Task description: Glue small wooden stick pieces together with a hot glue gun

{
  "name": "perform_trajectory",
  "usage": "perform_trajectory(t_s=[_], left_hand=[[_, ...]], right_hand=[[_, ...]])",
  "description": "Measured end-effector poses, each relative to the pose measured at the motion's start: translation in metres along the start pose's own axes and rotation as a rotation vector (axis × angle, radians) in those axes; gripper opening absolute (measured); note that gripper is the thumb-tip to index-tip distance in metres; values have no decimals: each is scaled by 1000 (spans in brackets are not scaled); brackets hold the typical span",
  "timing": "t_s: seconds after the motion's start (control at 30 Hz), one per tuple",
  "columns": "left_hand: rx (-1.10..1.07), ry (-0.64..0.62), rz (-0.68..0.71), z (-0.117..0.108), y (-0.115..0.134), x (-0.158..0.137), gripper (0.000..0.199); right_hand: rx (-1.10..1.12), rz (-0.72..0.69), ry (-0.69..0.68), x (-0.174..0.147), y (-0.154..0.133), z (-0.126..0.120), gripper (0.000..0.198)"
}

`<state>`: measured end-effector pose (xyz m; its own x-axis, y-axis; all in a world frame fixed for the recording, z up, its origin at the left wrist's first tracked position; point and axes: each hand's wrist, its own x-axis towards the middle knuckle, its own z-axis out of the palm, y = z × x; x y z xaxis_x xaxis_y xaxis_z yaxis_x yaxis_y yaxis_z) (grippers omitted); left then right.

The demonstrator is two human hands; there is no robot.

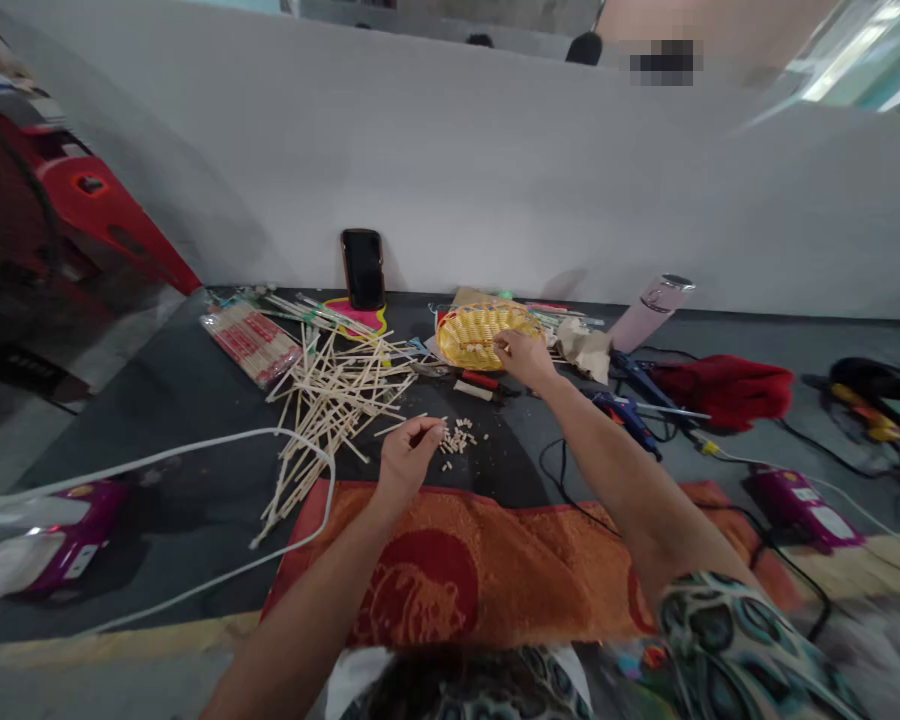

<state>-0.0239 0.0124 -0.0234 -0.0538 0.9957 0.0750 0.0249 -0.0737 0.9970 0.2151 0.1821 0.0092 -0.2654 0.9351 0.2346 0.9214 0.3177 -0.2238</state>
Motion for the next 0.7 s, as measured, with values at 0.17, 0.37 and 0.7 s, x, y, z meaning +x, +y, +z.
perform_trajectory(t_s=[0.17,0.37,0.7], left_hand=[[-19,52,3,-3,-6,7,25],[-69,90,-33,-6,-10,12,27],[-68,105,-47,-6,-8,12,27]], right_hand=[[-34,71,-39,15,0,17,21],[-58,97,-92,20,1,22,21],[-79,89,-135,22,-12,12,26]])
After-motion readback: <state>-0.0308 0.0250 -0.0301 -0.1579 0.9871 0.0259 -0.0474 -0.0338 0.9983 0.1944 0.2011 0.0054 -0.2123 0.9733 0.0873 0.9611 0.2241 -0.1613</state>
